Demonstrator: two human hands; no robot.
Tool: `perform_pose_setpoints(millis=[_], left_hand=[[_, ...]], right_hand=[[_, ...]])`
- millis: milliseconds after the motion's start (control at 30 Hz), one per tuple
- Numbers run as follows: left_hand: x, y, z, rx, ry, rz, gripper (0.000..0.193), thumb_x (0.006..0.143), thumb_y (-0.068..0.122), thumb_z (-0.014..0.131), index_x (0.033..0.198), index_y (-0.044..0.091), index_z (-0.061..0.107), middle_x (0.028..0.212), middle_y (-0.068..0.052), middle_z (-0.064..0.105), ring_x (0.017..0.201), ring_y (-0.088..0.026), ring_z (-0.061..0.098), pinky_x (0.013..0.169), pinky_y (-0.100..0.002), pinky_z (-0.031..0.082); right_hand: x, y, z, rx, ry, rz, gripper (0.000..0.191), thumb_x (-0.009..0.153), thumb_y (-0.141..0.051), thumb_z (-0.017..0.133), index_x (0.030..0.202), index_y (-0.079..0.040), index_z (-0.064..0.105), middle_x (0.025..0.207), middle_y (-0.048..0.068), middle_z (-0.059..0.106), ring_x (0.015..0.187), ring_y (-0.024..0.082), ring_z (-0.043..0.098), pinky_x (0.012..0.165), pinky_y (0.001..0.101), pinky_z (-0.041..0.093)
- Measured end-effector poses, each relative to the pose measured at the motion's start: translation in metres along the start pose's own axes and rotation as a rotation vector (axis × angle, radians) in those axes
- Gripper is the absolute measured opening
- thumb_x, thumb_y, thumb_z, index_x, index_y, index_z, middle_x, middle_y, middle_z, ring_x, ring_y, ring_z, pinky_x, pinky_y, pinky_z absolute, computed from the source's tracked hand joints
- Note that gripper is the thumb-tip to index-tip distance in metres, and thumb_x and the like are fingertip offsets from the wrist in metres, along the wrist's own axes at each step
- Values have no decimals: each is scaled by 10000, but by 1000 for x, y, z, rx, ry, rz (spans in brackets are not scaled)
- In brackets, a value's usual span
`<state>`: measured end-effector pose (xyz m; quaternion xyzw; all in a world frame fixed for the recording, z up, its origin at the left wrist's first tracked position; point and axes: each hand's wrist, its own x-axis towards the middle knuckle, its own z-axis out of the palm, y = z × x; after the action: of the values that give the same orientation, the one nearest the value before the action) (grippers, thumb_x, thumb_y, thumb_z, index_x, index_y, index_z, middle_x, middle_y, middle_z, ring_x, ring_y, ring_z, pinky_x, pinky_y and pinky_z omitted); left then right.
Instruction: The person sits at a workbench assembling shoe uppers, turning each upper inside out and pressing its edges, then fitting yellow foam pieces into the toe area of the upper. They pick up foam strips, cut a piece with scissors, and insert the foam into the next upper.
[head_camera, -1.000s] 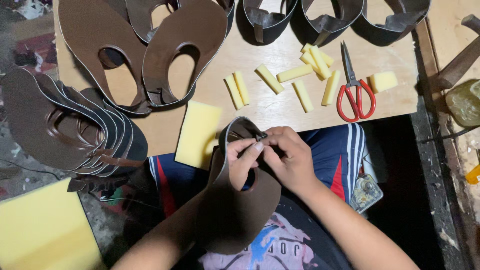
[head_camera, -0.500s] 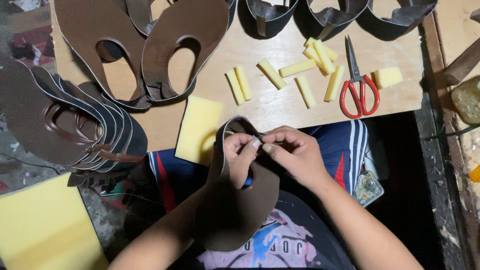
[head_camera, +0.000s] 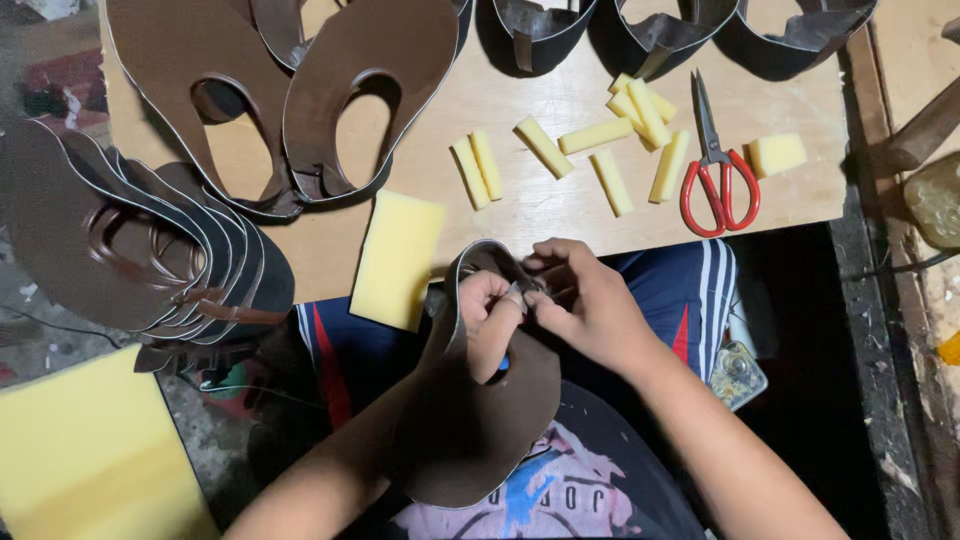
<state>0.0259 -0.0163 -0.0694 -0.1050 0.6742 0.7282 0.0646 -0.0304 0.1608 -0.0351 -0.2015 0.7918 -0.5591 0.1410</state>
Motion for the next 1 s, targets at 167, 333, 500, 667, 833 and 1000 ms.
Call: perform_pose_setpoints(millis=[167,333,500,667,833,1000], left_hand=[[-5,22,1,156,-32,8,176,928,147,713,841,13,637,723,-52,654,665,-93,608,634,-257,492],[-16,75,2,121,30,289,147,938,50,709,946,-50,601,875,-115,580,829,-164,537,736,-300,440],[-28,66,0,40,-110,53,117,984,123,555,1040,20,563,941,-53,645,827,-117,608,746,-263,494],[-20,30,2,-45,-192,-12,214,1004,111,481,1105,-6,628,997,-116,675,901,-166,638,814,-281,514],[-16,26,2,390,51,134,160,919,123,618,1040,27,661,905,-158,704,831,-260,710,744,-348,542],[-20,23,-3,437,-73,255,204,903,108,621,1088,27,651,960,-180,682,879,-321,704,758,-382,546]], right_hand=[[2,10,2,30,13,177,221,908,-53,726,1113,17,685,919,21,723,821,57,636,727,250,551],[-2,15,7,121,40,250,248,898,-28,715,1138,8,666,919,-1,680,815,45,612,729,238,539],[-2,10,-4,305,-123,297,357,864,10,691,1217,-6,641,985,-11,658,873,43,602,782,232,532],[-6,1,3,-212,-35,-6,271,874,-30,740,1134,-17,663,940,51,636,868,97,583,759,273,517],[0,0,3,-40,-124,147,260,855,-44,695,1108,-14,646,895,62,682,793,115,633,725,286,545],[0,1,0,-94,-205,156,265,827,-50,724,1082,-9,661,851,83,687,770,156,624,714,300,537]])
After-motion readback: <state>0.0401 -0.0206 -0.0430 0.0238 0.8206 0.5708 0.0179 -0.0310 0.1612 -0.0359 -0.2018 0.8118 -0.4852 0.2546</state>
